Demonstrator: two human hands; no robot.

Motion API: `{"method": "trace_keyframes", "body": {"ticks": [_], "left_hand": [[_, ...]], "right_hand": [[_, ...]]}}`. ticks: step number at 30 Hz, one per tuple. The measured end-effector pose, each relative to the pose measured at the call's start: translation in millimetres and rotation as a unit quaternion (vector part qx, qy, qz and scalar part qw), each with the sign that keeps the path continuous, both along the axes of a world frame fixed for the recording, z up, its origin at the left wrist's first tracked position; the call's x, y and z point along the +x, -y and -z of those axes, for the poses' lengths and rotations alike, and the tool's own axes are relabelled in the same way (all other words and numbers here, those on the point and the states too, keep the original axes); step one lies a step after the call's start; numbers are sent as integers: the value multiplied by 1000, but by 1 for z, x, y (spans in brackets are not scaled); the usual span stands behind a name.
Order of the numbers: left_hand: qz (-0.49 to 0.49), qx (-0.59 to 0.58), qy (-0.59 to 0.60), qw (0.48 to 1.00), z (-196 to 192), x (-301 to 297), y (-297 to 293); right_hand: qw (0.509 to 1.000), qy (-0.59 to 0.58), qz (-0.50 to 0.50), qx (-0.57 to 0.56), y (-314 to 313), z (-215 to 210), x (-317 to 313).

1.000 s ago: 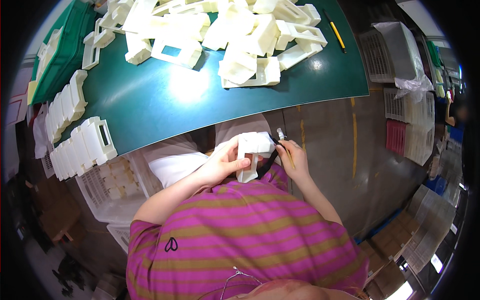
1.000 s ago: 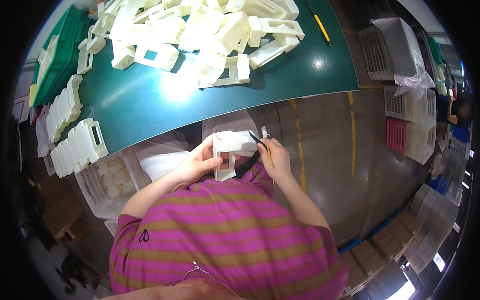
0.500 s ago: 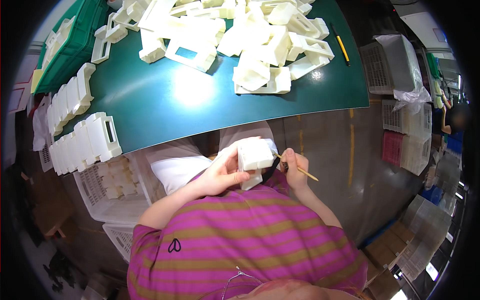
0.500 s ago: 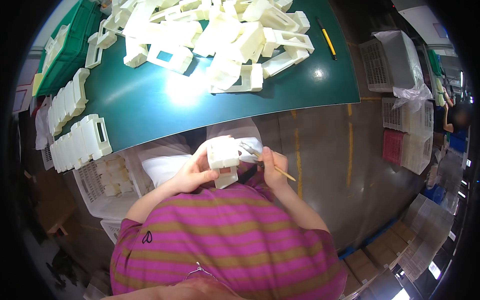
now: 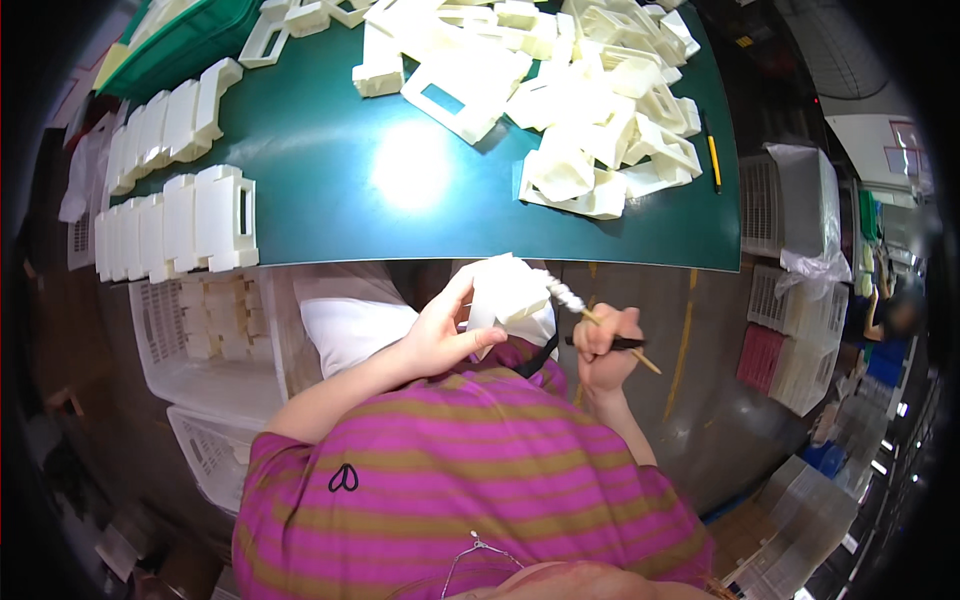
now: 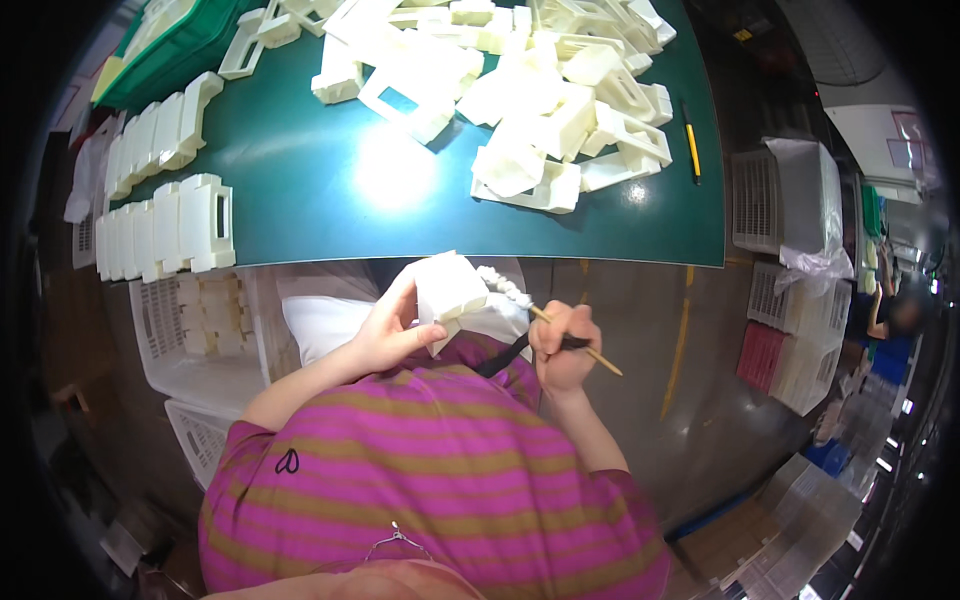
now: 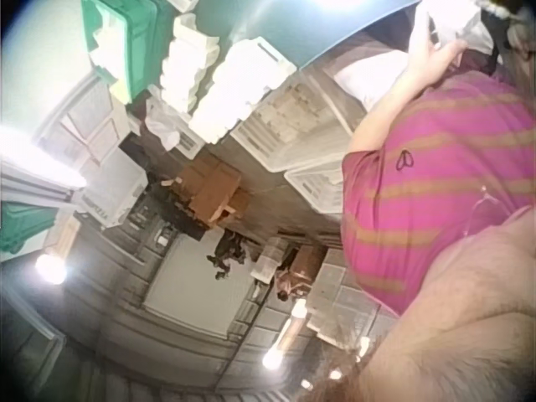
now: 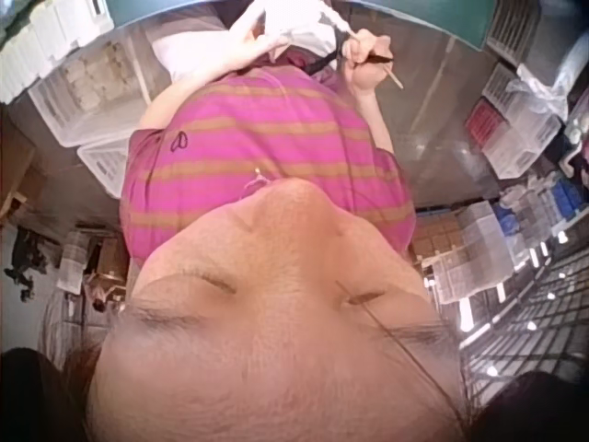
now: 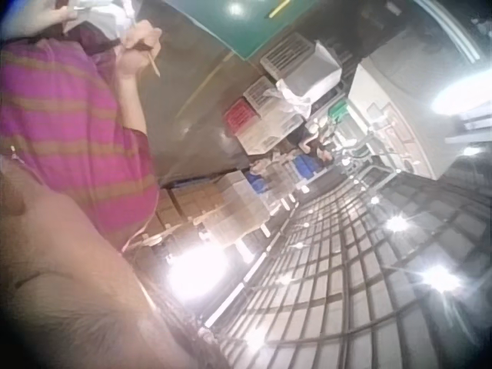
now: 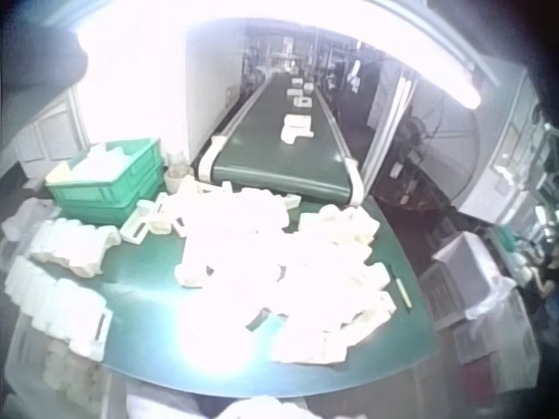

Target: Cleaning and deburring plastic light fixture housings using a brush and sorting them into bins.

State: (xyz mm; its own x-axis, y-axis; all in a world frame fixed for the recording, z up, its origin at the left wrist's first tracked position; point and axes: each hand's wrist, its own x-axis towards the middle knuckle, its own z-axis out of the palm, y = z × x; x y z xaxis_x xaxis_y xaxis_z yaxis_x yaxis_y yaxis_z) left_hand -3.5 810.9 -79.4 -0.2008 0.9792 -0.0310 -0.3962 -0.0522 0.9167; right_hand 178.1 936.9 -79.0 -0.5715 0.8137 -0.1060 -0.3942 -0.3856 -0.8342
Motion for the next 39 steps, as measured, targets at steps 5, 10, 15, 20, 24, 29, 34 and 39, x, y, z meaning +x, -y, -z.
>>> {"method": "trace_keyframes", "body": {"ticks": [5, 10, 15, 20, 24, 29, 34, 39], "left_hand": [[4, -19, 93, 995, 9, -3, 4], [1, -21, 109, 994, 11, -1, 15], [-59, -88, -51, 993, 6, -10, 15], [-95, -37, 111, 989, 19, 1, 21], [-76, -1, 108, 991, 19, -7, 25], [-38, 11, -170, 985, 15, -24, 20], [-57, 89, -214, 971, 3, -27, 31], [-219, -84, -428, 873, -39, -74, 43]], "right_hand": [[984, -56, -126, -114, -12, -1, -25], [940, -124, -198, -248, -9, -5, -19], [983, -88, -130, -90, 7, -9, -28], [972, 8, -91, 215, 20, -18, -38], [991, -4, -77, 106, 0, -7, -32], [989, -98, -76, 82, 4, -15, -39], [969, 162, -154, 108, 0, -5, -44], [980, 168, -103, 5, 6, 2, -44]]}}
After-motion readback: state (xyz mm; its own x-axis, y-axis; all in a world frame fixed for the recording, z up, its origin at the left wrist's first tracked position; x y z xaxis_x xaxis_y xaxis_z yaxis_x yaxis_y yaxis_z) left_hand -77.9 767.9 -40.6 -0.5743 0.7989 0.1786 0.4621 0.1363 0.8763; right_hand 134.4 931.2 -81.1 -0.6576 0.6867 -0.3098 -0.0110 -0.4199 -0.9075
